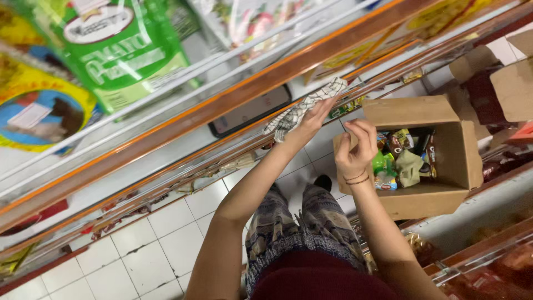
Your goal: The person takes milk cartons and snack bags from a cardboard box and places them on shelves, then sprays the shelves with a bottle and wipes them with a cloth.
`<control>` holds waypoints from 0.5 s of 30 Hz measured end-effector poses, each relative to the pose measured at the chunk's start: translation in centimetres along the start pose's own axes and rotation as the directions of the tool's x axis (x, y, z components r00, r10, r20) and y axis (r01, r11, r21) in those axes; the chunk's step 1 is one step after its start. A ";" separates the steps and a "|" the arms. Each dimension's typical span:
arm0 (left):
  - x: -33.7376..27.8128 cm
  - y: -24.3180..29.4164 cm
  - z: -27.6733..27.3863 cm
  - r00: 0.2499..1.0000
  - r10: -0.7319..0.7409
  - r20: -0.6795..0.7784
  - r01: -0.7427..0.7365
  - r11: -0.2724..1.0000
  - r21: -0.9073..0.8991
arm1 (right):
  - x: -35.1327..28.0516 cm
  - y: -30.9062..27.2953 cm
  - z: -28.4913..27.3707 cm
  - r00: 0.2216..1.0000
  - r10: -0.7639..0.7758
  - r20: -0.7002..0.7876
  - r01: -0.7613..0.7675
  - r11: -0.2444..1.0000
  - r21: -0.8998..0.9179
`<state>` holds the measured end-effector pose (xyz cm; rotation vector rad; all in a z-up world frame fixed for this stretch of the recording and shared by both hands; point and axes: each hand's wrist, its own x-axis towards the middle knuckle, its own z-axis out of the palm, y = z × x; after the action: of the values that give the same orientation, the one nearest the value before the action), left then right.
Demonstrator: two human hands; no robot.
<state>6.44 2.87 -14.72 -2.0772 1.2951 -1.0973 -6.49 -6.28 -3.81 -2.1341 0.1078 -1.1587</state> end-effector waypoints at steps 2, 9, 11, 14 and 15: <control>3.0 1.1 0.0 1.000 0.014 -0.009 -0.013 0.997 0.069 | 0.7 1.7 -2.0 1.000 0.003 -0.022 -0.004 0.999 -0.039; 12.6 4.0 -0.8 0.998 -0.053 0.027 0.057 0.989 -0.139 | 1.9 6.8 -7.5 0.973 0.179 -0.148 -0.192 0.979 -0.075; 14.8 4.8 -1.0 0.976 -0.218 -0.001 0.209 0.937 -0.280 | 2.1 8.2 -8.1 0.963 0.185 -0.197 -0.205 0.975 -0.083; 17.8 5.4 -1.5 0.945 -0.323 -0.042 0.288 0.890 -0.354 | 1.8 10.3 -9.1 0.927 0.325 -0.186 -0.329 0.944 0.009; 18.3 5.6 -2.0 0.939 -0.341 -0.039 0.297 0.865 -0.404 | 1.5 11.2 -9.4 0.909 0.378 -0.174 -0.378 0.925 0.036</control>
<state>6.25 -15.90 -10.45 -2.6424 1.3410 -1.1753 -10.10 -20.34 -6.19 -1.8926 0.5767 -1.1077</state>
